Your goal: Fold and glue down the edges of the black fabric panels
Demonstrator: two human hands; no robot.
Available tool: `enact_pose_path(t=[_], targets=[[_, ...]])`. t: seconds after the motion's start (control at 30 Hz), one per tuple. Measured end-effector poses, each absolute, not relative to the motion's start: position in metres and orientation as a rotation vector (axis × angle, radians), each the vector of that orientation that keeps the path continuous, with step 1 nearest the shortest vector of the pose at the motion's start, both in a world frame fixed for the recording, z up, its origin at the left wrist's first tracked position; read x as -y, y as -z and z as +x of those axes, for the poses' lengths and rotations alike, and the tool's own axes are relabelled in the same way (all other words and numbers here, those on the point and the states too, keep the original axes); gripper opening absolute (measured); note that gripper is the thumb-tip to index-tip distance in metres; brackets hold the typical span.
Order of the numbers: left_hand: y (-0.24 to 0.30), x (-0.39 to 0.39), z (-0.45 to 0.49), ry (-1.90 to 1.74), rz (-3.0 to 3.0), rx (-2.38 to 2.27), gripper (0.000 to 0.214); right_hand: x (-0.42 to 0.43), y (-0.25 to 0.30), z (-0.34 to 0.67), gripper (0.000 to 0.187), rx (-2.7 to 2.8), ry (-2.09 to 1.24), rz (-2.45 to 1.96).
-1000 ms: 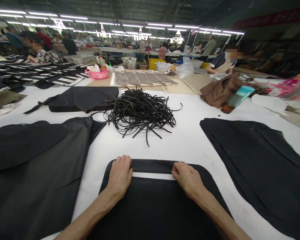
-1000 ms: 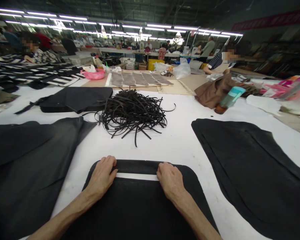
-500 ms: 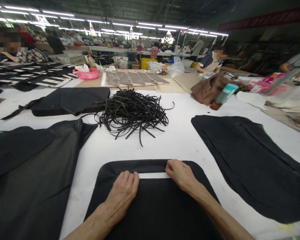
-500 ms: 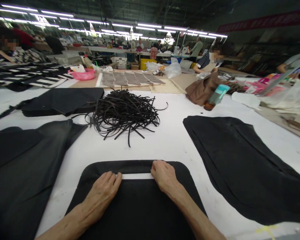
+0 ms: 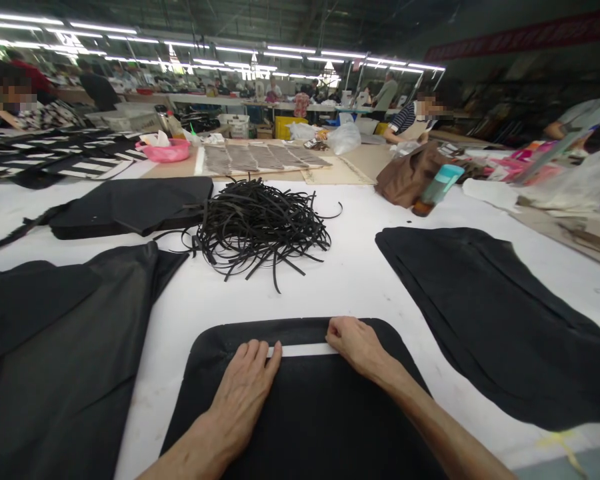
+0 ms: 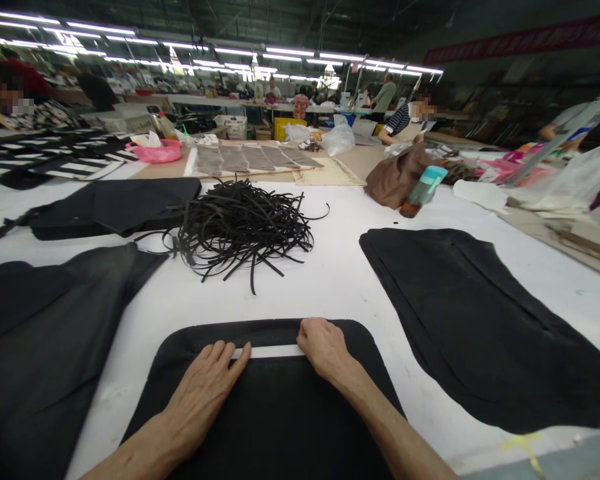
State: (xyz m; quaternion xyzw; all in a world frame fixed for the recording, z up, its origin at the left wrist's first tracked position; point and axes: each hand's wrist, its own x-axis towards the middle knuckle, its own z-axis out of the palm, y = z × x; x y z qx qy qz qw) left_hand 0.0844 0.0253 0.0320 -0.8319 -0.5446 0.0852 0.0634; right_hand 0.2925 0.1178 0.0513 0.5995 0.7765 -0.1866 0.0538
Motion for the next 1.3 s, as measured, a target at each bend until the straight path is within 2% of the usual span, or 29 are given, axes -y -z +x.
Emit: enact_pose_path(t=[0.2,0.33,0.67,0.87,1.13,1.3], targets=[[-0.019,-0.027,0.100,-0.153,-2.513,1.597,0.051,-0.117,-0.049,0.293,0.019,-2.375,0.542,1.821],[-0.020,-0.030,0.112,-0.248,-2.493,1.545,0.049,-0.117,-0.051,0.292,0.020,-2.367,0.536,1.819],[-0.028,-0.034,0.132,-0.271,-2.445,1.613,0.065,-0.121,-0.055,0.291,0.023,-2.351,0.553,1.807],[-0.033,-0.037,0.148,-0.341,-2.396,1.708,0.066,-0.120,-0.055,0.291,0.027,-2.363,0.542,1.793],[-0.027,-0.048,0.159,-0.124,-2.624,1.451,0.036,-0.118,-0.055,0.294,0.025,-2.406,0.572,1.764],[-0.025,-0.048,0.160,-0.094,-2.660,1.500,0.050,-0.119,-0.053,0.301,0.020,-2.479,0.655,1.722]])
